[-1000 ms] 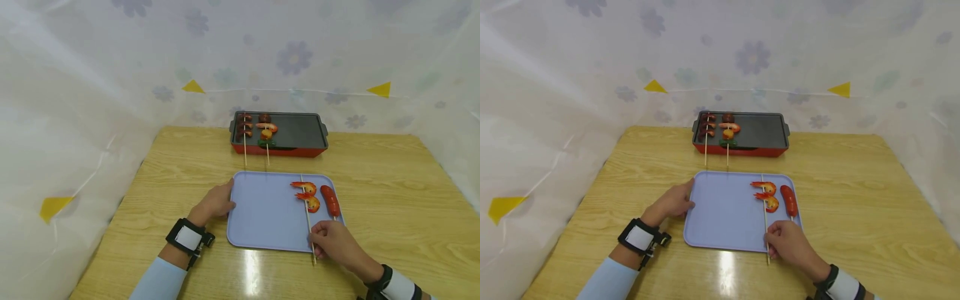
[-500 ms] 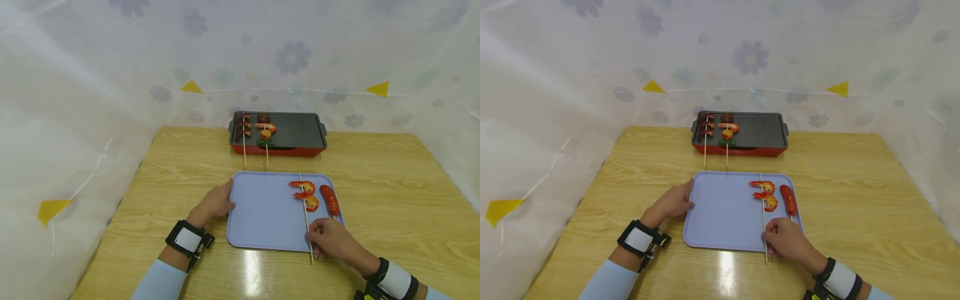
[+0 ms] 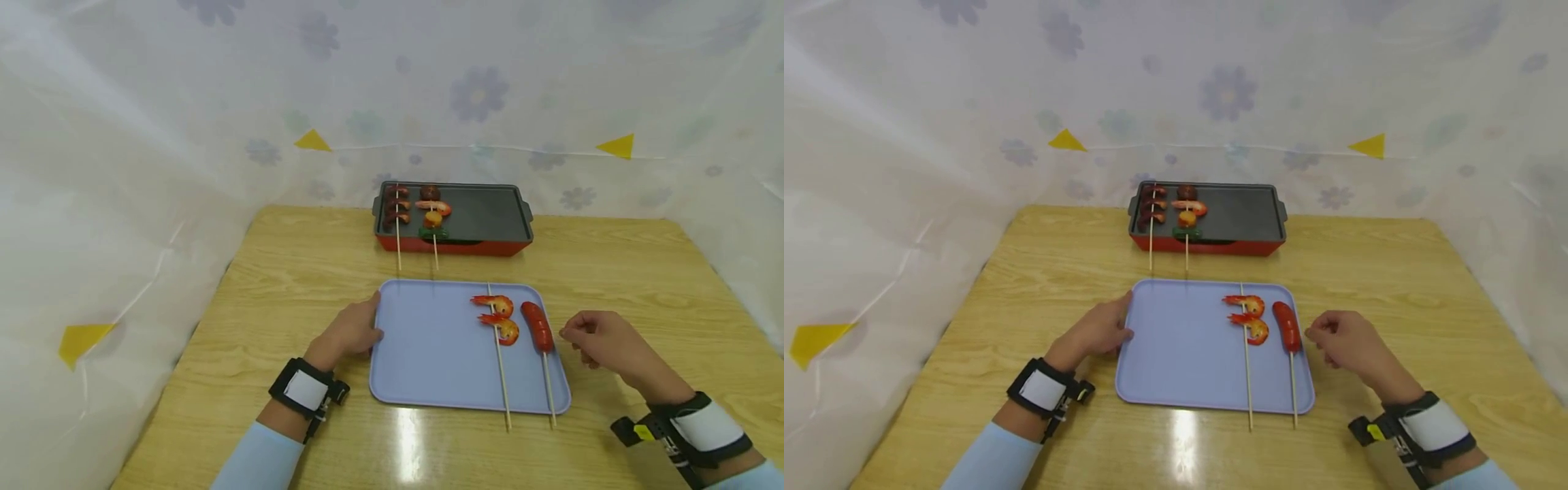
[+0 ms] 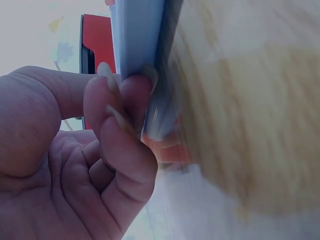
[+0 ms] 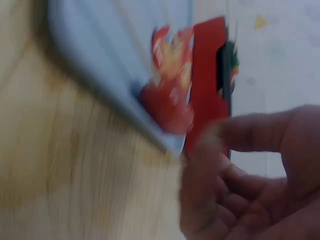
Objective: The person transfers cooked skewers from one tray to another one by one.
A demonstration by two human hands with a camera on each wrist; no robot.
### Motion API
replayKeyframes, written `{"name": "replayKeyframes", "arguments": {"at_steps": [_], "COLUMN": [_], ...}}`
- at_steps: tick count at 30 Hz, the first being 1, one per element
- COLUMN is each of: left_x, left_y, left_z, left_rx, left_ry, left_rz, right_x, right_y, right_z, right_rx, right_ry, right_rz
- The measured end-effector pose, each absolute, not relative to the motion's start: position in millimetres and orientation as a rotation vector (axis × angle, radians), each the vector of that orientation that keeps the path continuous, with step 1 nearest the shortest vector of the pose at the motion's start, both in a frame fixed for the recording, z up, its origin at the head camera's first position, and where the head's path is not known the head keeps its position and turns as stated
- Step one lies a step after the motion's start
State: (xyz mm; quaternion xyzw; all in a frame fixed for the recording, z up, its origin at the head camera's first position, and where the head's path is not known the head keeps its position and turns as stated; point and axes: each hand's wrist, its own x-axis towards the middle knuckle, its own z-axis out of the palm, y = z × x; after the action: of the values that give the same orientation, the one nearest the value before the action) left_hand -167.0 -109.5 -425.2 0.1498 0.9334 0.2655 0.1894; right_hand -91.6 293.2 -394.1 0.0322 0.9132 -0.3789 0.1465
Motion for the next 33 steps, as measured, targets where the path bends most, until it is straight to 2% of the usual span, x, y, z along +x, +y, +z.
{"name": "replayKeyframes", "arguments": {"at_steps": [4, 9, 21, 33], "left_x": [-166.6, -166.6, -168.9, -193.1], "left_y": [-108.7, -107.9, -109.4, -115.8], "left_z": [-427.3, -429.1, -425.2, -422.4], "left_rx": [0.443, 0.442, 0.434, 0.402], "left_ry": [2.626, 2.615, 2.627, 2.618], "left_rz": [0.73, 0.744, 0.749, 0.67], "right_x": [-95.2, -95.5, -104.3, -129.5], "right_y": [308.7, 305.9, 296.9, 287.7], "right_z": [-404.1, -414.2, -421.5, -423.5], "right_rx": [0.057, -0.006, -0.055, -0.056], "right_ry": [2.532, 2.557, 2.623, 2.628], "right_rz": [-0.975, -0.837, -0.843, -0.886]}}
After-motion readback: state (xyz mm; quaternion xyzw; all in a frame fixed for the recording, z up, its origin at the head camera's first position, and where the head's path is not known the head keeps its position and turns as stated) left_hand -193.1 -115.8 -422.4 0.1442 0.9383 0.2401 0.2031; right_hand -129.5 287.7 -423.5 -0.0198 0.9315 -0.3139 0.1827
